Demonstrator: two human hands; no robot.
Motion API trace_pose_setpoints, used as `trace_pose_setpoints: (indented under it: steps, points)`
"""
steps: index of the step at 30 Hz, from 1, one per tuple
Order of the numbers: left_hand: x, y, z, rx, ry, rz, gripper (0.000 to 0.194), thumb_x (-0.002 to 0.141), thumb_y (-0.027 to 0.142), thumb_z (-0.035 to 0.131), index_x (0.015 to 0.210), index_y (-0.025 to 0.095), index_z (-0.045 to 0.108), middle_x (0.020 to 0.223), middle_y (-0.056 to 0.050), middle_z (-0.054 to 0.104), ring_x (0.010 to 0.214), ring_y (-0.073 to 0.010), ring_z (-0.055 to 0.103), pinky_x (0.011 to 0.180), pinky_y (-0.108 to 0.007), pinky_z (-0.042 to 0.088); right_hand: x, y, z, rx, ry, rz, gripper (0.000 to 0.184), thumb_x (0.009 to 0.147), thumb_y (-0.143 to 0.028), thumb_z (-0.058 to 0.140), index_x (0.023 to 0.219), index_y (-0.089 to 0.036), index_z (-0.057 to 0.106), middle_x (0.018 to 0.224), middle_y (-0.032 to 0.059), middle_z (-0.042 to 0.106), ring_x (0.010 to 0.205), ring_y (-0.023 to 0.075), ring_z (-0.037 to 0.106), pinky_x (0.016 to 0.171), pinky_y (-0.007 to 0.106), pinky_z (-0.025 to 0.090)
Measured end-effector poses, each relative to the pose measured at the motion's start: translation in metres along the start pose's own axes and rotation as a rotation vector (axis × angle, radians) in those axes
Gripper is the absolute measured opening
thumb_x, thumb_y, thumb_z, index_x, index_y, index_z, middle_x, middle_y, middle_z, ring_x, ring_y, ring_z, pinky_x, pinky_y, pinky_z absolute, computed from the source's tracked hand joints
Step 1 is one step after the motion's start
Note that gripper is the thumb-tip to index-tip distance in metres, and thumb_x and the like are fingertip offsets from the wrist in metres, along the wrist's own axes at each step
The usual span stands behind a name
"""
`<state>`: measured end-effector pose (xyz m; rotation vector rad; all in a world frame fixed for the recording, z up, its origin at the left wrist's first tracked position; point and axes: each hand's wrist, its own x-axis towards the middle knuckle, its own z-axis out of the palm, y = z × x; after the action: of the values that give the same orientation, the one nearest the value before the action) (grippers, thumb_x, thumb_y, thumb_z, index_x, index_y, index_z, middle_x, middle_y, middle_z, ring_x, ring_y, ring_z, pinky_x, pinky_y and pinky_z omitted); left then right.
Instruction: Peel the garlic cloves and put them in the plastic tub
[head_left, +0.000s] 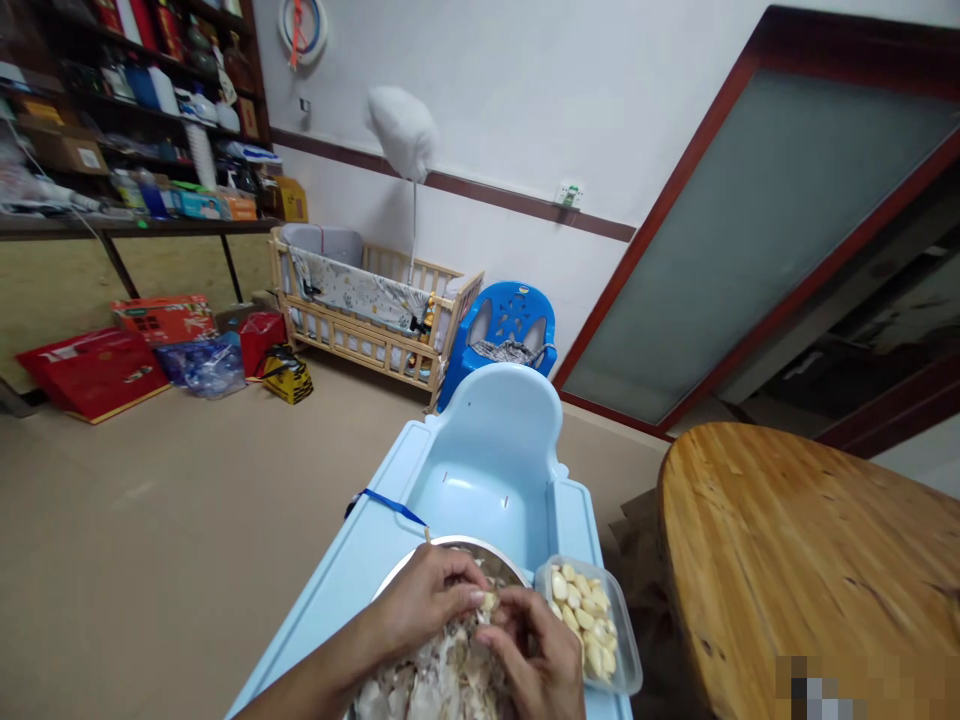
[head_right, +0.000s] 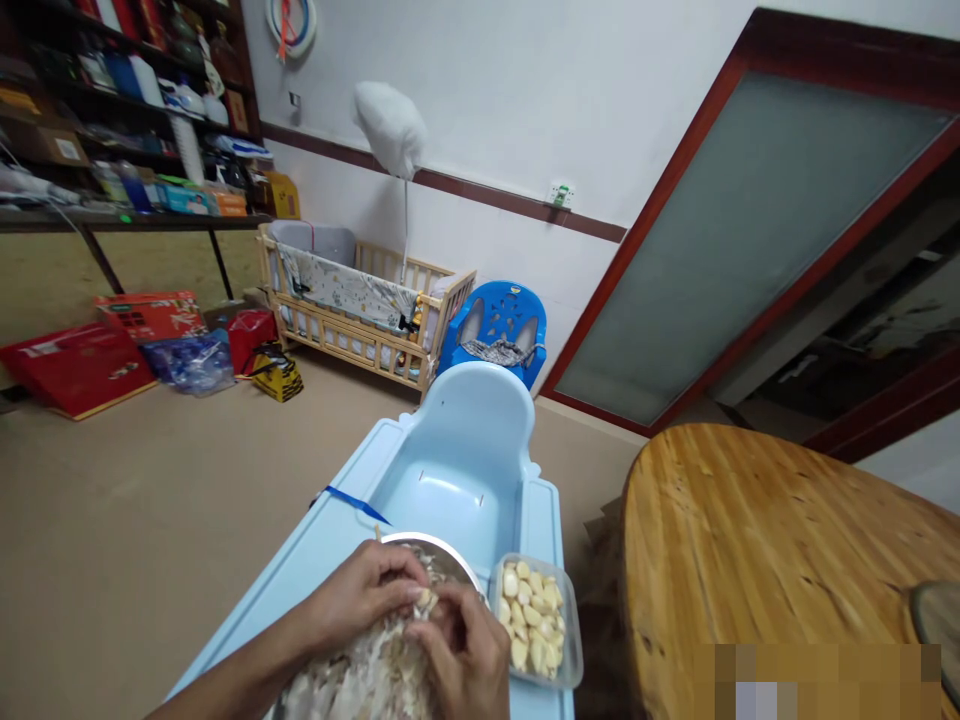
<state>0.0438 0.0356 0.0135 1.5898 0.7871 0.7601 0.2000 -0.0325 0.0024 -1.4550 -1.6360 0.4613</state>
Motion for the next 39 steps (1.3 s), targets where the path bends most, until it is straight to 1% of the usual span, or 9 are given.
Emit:
trace_pose_setpoints:
  steps: [4,10,14,18,25,28,31,35,39]
  points:
    - [0.0,0.001,0.001,0.042,0.005,-0.012,0.013,0.071,0.02,0.06,0.071,0.012,0.07,0.057,0.001,0.063,0.052,-0.0122,0.054,0.051,-0.018,0.038,0.003,-0.003,0.002,0.141,-0.046,0.114,0.014,0.079,-0.03,0.058,0.076,-0.019,0.066,0.066,0.0024,0.067,0.06,0.0168,0.06,0.056,0.022,0.046]
    - [0.0,0.006,0.001,0.253,0.023,0.042,0.014,0.074,0.018,0.058,0.074,0.016,0.072,0.066,-0.001,0.07,0.061,-0.0137,0.059,0.058,-0.018,0.04,0.005,-0.006,0.001,0.225,0.011,0.21,0.016,0.074,-0.033,0.063,0.07,-0.017,0.065,0.058,0.0002,0.063,0.053,0.0145,0.055,0.05,0.021,0.043]
    - [-0.003,0.004,0.003,0.377,0.013,0.107,0.017,0.075,0.013,0.052,0.072,0.016,0.068,0.066,0.0,0.068,0.061,-0.0136,0.058,0.058,-0.019,0.038,0.004,-0.002,0.003,0.292,0.026,0.248,0.022,0.072,-0.037,0.063,0.067,-0.016,0.065,0.054,-0.0008,0.058,0.05,0.0131,0.05,0.047,0.02,0.041]
    - [-0.004,0.003,0.004,0.492,0.035,0.164,0.018,0.074,0.009,0.048,0.068,0.017,0.063,0.063,0.0,0.064,0.06,-0.0145,0.056,0.058,-0.021,0.036,0.003,0.001,0.009,0.415,0.105,0.299,0.026,0.066,-0.042,0.069,0.069,-0.016,0.066,0.053,-0.0013,0.057,0.047,0.0121,0.048,0.043,0.02,0.039]
    - [-0.003,0.0,0.003,0.48,0.018,0.258,0.018,0.073,0.006,0.047,0.064,0.017,0.059,0.063,0.0,0.062,0.061,-0.0147,0.055,0.057,-0.021,0.035,0.003,-0.006,0.01,0.559,0.066,0.371,0.028,0.063,-0.045,0.071,0.068,-0.018,0.07,0.05,0.0004,0.059,0.044,0.0135,0.051,0.043,0.023,0.043]
    - [-0.003,0.0,0.003,0.472,0.005,0.321,0.022,0.08,0.011,0.046,0.063,0.016,0.058,0.064,-0.001,0.062,0.061,-0.0145,0.055,0.058,-0.021,0.036,0.004,-0.006,0.006,0.565,-0.022,0.34,0.028,0.069,-0.045,0.066,0.072,-0.018,0.072,0.047,0.0008,0.06,0.042,0.0131,0.05,0.044,0.024,0.043]
    - [-0.004,0.002,0.004,0.501,0.011,0.331,0.023,0.082,0.013,0.044,0.063,0.017,0.056,0.064,-0.001,0.061,0.061,-0.0145,0.054,0.059,-0.021,0.036,0.005,-0.004,0.002,0.546,-0.089,0.292,0.028,0.073,-0.044,0.063,0.079,-0.019,0.073,0.05,0.0015,0.062,0.045,0.0142,0.053,0.047,0.025,0.045]
    - [-0.005,0.005,0.005,0.537,0.003,0.312,0.022,0.081,0.01,0.044,0.063,0.017,0.055,0.064,-0.001,0.061,0.061,-0.0147,0.054,0.058,-0.022,0.035,0.005,-0.003,0.001,0.567,-0.096,0.3,0.026,0.066,-0.041,0.07,0.079,-0.019,0.072,0.053,0.0007,0.063,0.047,0.0139,0.054,0.046,0.023,0.043]
    - [-0.005,0.007,0.006,0.493,-0.048,0.319,0.023,0.082,0.011,0.042,0.064,0.018,0.055,0.065,-0.001,0.062,0.063,-0.0147,0.056,0.062,-0.022,0.037,0.005,-0.003,0.004,0.673,-0.056,0.402,0.032,0.071,-0.047,0.064,0.081,-0.016,0.071,0.046,-0.0004,0.061,0.04,0.0121,0.05,0.044,0.023,0.039]
